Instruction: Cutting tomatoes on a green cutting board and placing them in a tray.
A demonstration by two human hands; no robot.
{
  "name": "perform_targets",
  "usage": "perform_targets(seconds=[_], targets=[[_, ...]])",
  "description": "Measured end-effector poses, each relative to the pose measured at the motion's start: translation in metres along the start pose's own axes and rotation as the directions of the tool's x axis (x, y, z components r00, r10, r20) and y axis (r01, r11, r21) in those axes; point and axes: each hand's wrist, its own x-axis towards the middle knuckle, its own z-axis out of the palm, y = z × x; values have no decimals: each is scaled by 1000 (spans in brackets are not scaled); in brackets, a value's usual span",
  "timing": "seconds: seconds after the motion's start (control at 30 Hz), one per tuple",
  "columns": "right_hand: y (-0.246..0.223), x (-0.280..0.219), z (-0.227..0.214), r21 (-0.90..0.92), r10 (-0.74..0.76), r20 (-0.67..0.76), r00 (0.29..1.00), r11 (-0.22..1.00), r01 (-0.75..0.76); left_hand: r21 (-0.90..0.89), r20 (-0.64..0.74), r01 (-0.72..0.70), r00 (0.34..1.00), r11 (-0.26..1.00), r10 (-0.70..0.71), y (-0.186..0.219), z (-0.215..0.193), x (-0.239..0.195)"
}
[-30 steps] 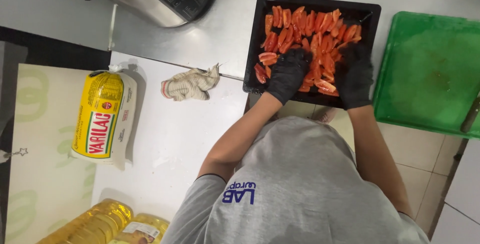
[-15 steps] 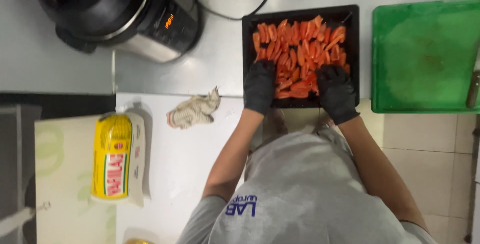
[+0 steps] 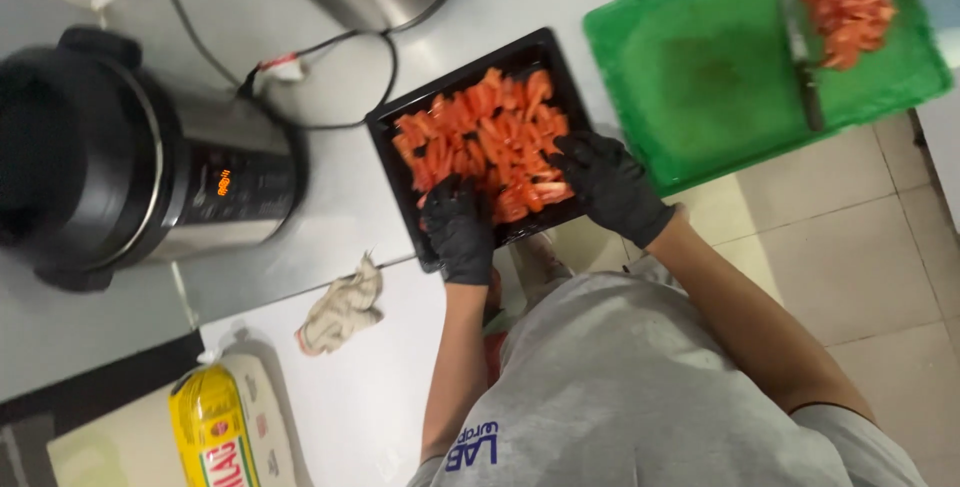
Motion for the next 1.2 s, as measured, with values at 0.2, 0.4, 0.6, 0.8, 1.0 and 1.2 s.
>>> perform_targets(seconds=[0.2,0.4,0.6,0.8,1.0,1.2], targets=[[123,-74,-69,219,383,-172,908,913,-344,-258,-69,-63,997,964,47,116,8,46],[318,-185,-132,127,584,-325,744,806,-578,-474,-14,-328,931,817,365,318,90,109],[502,-204,-148,202,561,-243,792,828,-524,-587,56,-456,802,669,595,542,239,209],[581,-175,-156,270,648,171,743,694,-668,-432,167,-393,850,812,500,611,414,283],[611,-187,-149,435,676,312,667,523,-733,-428,591,136,790,894,163,628,370,312],[629,-166,-143,537,642,449,621,361,-762,-381,440,-187,825,906,355,606,414,303]])
